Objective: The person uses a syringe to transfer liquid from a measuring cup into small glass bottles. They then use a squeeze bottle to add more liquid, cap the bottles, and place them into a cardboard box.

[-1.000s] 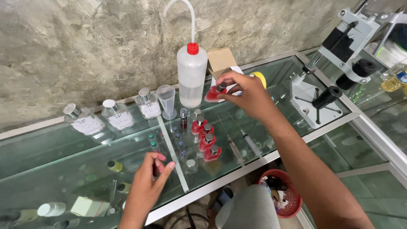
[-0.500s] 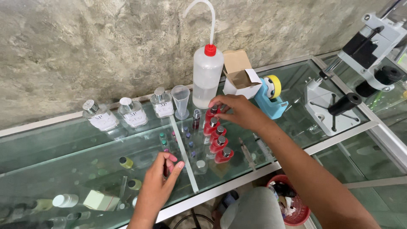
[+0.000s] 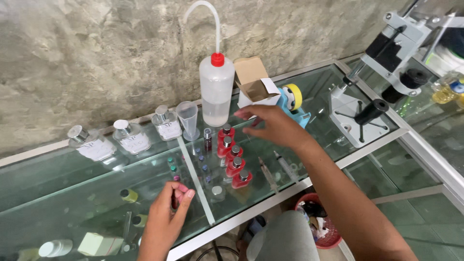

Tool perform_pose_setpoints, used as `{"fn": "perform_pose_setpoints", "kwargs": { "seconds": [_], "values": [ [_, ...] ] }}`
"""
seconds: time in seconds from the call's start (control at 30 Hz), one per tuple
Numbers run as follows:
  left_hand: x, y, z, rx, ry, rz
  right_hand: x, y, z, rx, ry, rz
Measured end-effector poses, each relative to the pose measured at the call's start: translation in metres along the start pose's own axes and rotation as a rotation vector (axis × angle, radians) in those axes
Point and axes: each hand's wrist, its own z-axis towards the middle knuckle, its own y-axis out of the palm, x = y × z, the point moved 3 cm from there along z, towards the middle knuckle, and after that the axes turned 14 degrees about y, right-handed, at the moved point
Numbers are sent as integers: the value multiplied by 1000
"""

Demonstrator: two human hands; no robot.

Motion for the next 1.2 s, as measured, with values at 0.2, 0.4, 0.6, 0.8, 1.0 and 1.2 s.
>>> {"fn": "perform_pose_setpoints", "kwargs": {
  "seconds": [0.2, 0.4, 0.6, 0.8, 1.0, 1.2],
  "values": [
    [-1, 0, -1, 30, -4, 8, 42, -42, 3, 420, -154, -420],
    [-4, 2, 0, 30, -49, -11, 74, -34, 21, 396, -192, -720],
    [0, 0, -1, 18, -101, 16, 58, -39, 9, 436, -305, -589],
    [-8, 1, -2, 45, -5, 12, 11, -53, -45, 498, -381, -592],
    [-11, 1, 1, 75, 88, -9, -74, -42, -101, 546, -503, -582],
    [14, -24, -11, 254, 159, -114, -131, 15, -115, 334, -524, -540]
  ]
}}
